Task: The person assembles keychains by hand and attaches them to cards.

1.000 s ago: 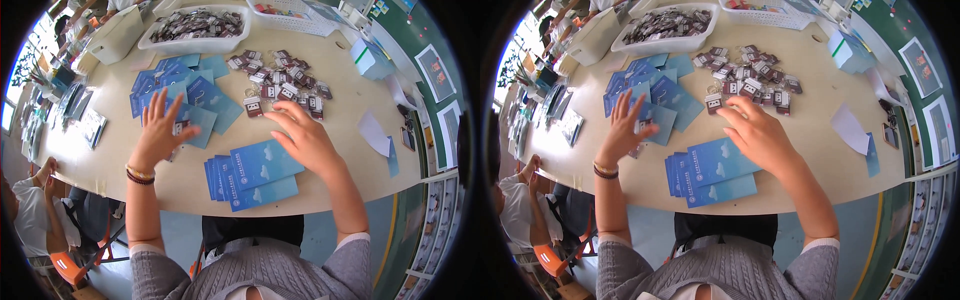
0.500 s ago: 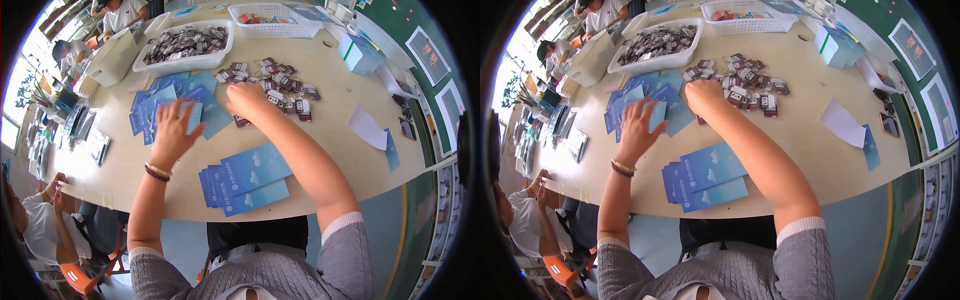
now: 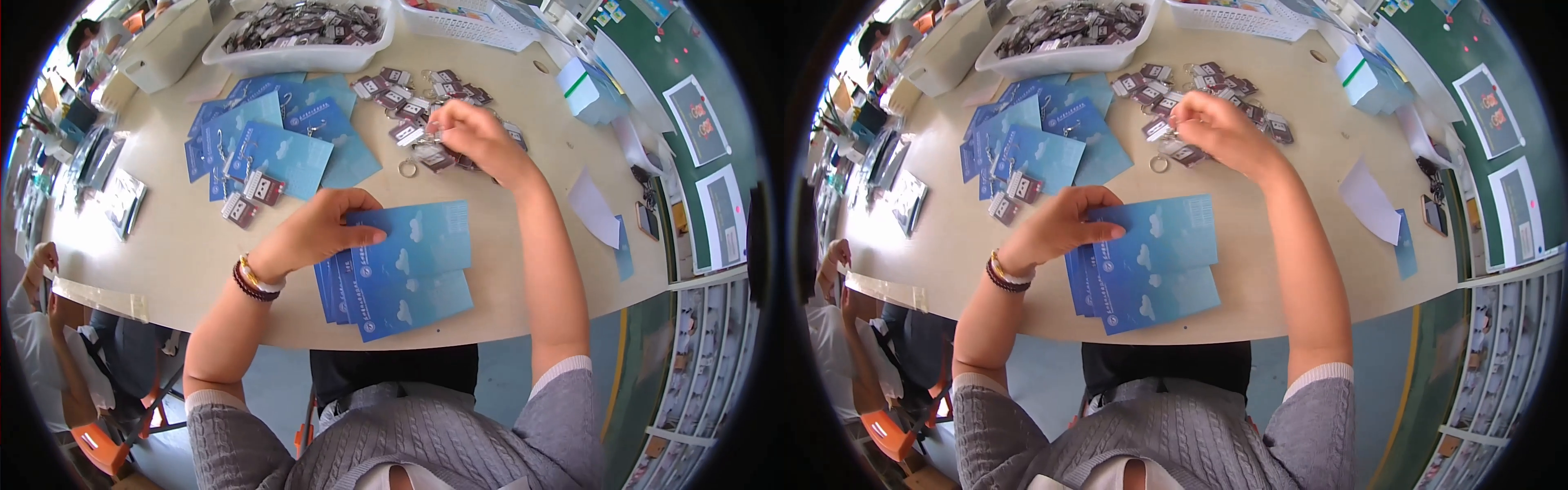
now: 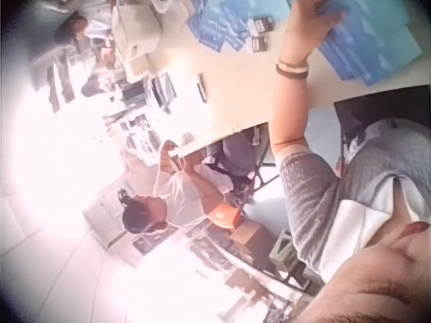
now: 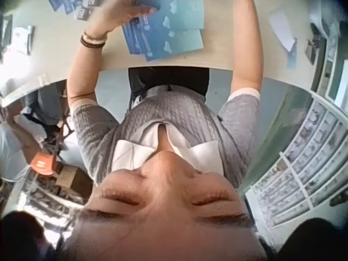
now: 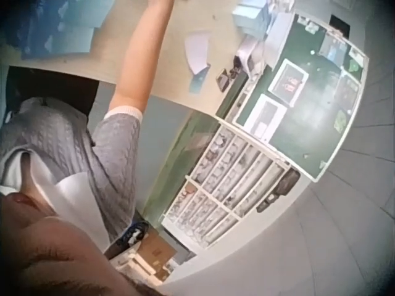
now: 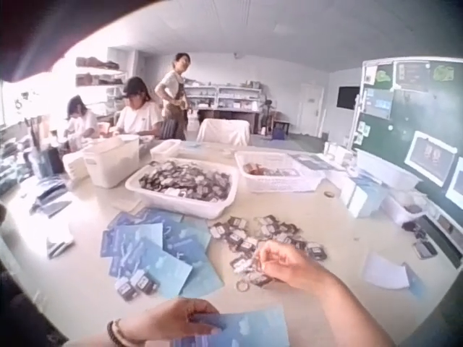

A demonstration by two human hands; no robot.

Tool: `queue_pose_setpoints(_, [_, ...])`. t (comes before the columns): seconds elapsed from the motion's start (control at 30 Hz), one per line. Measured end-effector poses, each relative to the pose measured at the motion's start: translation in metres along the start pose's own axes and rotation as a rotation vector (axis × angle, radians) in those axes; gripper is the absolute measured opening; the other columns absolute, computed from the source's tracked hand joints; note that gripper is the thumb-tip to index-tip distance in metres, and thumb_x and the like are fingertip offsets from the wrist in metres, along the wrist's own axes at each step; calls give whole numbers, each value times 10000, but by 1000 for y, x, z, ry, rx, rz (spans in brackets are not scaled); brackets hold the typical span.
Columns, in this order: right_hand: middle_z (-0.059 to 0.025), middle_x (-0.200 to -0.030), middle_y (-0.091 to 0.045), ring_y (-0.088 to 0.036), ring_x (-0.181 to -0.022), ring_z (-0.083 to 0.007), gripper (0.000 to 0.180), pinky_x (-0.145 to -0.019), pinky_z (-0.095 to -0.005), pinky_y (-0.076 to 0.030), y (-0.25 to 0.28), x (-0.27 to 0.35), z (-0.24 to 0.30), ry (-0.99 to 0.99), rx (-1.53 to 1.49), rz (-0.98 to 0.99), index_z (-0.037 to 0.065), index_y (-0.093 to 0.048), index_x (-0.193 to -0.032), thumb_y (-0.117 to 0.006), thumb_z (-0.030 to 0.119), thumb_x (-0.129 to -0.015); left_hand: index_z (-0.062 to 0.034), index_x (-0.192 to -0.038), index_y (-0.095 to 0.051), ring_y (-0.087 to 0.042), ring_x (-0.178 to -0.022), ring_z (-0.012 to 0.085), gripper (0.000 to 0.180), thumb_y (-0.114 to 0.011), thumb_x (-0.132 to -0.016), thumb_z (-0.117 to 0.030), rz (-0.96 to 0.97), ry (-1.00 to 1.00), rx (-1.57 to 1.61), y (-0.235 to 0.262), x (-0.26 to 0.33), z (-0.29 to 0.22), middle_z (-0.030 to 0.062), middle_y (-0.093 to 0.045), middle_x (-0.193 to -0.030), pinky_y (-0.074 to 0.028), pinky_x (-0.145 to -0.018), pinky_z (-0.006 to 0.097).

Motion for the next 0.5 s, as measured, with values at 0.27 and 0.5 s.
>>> queue_pose_setpoints(0.27, [-82,-793,-615,-642,-743,-197,131,-708,-312,-506,18,61,29,131,-531,-225,55,-470,-1002,-481,177,-955,27,-964,-598,-469,-599,67,254,-670,-844,-184,-33,46,-51,-1,2,-6,24,-585,-713,-383,-514,241])
queue_pose_setpoints(0.5, [-44,-676,-571,-559,-554,-115,107,-519,-269,-471,-28,85,62,-111,-277,-137,58,-482,-977,-487,162,-954,4,-926,-609,-435,-632,3,182,-672,-852,-150,-252,-260,-327,-8,3,-5,-47,-548,-736,-356,-519,191])
Point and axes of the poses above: each hand's wrist, its own x-axis away from the middle knuckle, its own y-axis out of the back of the hand, z = x × y, the point moved 2 cm from there along -x, towards the middle knuckle
